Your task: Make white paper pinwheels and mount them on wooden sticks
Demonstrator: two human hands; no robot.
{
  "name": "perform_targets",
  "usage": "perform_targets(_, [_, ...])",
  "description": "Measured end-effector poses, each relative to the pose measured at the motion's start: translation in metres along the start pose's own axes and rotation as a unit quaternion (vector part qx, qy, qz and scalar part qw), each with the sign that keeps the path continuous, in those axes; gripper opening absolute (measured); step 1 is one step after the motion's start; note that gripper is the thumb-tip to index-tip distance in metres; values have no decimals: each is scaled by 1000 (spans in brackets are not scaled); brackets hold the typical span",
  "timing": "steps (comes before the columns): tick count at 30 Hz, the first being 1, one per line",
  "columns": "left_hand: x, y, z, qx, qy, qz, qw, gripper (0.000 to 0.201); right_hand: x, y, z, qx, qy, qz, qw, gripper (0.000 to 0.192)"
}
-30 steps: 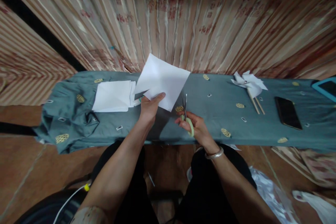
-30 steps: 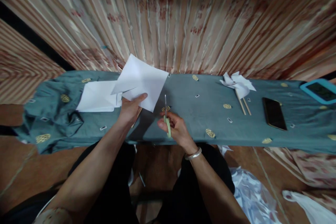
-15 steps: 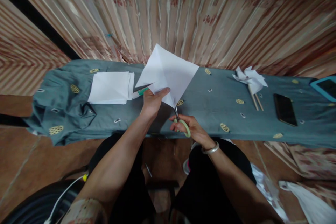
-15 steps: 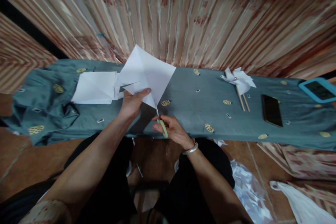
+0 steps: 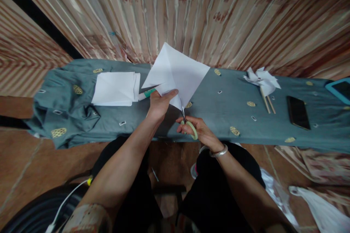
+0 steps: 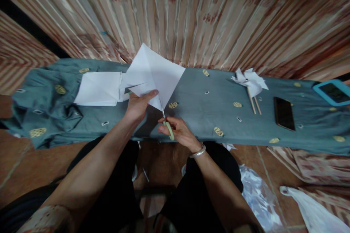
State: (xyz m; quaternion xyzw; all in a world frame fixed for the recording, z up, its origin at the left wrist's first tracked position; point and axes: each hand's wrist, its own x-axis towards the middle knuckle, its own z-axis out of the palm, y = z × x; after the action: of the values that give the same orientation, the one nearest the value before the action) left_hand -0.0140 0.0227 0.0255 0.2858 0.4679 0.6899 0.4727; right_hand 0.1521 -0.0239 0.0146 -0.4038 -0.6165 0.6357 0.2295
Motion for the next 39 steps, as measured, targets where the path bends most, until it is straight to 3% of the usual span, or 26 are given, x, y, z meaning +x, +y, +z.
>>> perform_targets(22, [1,5,0,-2,9,2,1000,27,6,13,6,59,40,15,997,58])
perform_targets(39, [2,5,-1,4,16,7,1000,29,8,14,8,85,51,28,995,52])
